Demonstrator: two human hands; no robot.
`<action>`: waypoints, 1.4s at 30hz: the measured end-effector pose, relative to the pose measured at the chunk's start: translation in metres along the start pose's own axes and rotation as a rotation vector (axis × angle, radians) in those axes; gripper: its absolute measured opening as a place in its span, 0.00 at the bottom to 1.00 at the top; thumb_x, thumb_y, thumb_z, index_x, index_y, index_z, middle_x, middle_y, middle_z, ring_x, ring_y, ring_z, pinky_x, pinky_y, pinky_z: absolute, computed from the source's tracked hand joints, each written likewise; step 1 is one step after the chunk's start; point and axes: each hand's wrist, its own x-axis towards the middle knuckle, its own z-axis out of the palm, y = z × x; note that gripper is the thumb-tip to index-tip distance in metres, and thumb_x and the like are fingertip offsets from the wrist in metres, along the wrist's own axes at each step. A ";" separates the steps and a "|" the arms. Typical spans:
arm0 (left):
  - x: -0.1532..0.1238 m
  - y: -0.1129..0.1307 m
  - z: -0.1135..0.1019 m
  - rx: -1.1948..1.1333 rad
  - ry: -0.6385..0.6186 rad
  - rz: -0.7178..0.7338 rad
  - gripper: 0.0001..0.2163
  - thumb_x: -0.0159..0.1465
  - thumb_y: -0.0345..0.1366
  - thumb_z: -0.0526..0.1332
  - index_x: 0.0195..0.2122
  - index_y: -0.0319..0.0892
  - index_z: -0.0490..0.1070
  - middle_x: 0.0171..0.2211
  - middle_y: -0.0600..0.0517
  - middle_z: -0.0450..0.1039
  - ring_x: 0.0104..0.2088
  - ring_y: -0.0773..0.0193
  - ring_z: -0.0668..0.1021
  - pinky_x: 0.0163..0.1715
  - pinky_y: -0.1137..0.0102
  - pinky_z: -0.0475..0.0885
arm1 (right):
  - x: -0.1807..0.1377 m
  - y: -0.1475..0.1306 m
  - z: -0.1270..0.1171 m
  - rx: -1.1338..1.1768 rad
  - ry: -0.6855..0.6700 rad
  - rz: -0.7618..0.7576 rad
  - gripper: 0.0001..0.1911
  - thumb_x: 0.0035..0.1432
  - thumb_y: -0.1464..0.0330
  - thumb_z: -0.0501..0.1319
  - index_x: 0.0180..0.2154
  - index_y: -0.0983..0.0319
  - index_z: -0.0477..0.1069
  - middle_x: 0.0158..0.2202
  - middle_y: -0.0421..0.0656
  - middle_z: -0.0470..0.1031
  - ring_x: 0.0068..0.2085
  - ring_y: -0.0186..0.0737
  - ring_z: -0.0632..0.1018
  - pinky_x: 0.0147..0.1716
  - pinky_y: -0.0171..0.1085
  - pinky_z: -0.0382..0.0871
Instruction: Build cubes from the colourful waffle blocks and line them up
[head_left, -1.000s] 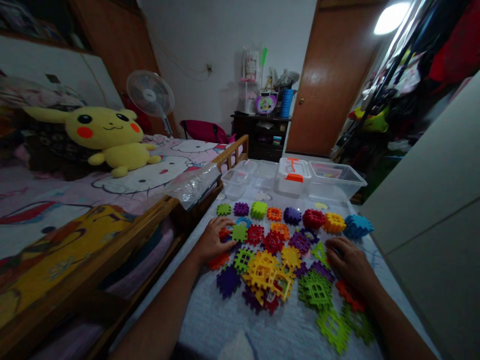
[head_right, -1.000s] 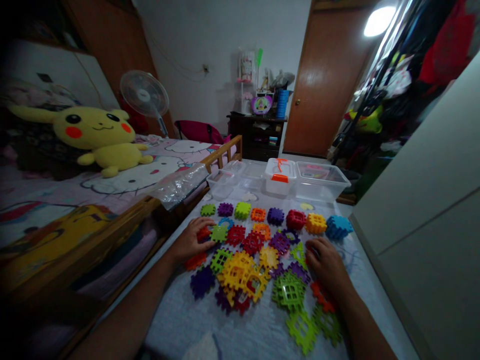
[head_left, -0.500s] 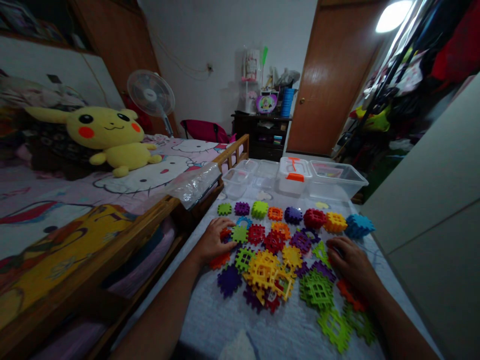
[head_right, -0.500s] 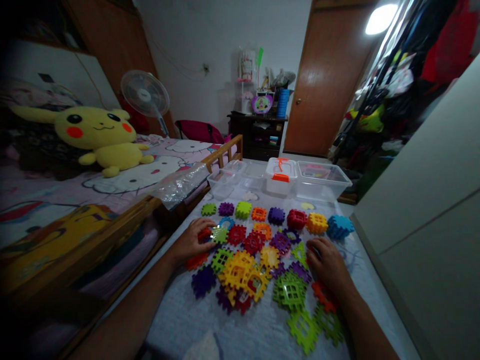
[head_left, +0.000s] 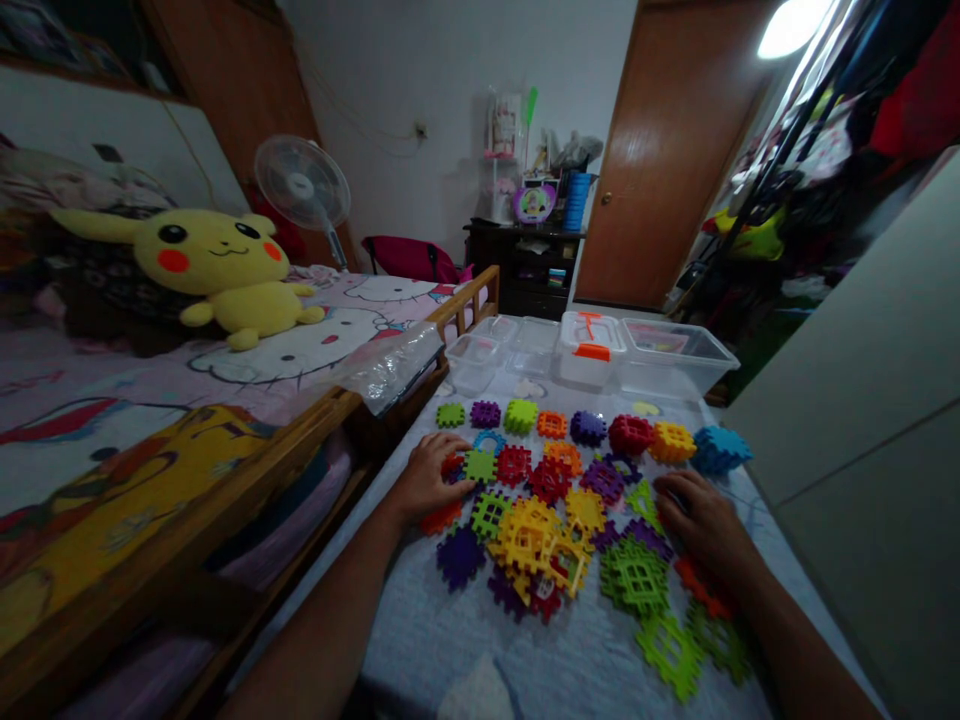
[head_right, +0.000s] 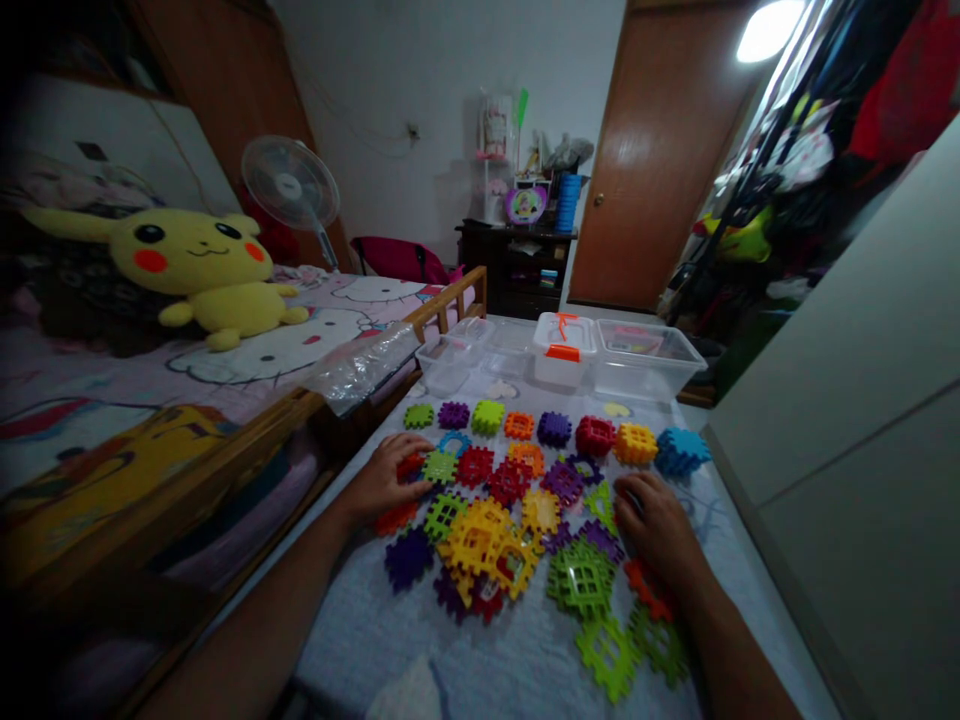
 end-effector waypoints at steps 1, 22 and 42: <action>0.000 0.000 0.000 0.006 0.005 -0.002 0.21 0.52 0.42 0.68 0.48 0.46 0.72 0.49 0.47 0.72 0.54 0.50 0.69 0.56 0.55 0.62 | 0.000 0.000 0.000 -0.003 0.001 0.002 0.13 0.56 0.62 0.55 0.36 0.60 0.75 0.40 0.48 0.76 0.41 0.47 0.77 0.43 0.45 0.72; -0.011 0.068 -0.006 0.214 -0.355 0.235 0.24 0.49 0.37 0.67 0.50 0.48 0.71 0.49 0.47 0.71 0.53 0.47 0.68 0.58 0.50 0.56 | -0.001 0.001 0.001 -0.036 -0.012 -0.010 0.14 0.58 0.62 0.54 0.37 0.61 0.75 0.42 0.49 0.76 0.42 0.47 0.77 0.44 0.44 0.71; 0.035 0.047 -0.032 0.416 -0.360 0.106 0.23 0.52 0.43 0.66 0.49 0.43 0.71 0.49 0.46 0.72 0.52 0.51 0.71 0.55 0.60 0.61 | -0.003 0.003 0.002 -0.036 -0.013 -0.035 0.14 0.59 0.62 0.54 0.38 0.62 0.74 0.41 0.50 0.75 0.42 0.47 0.76 0.45 0.45 0.70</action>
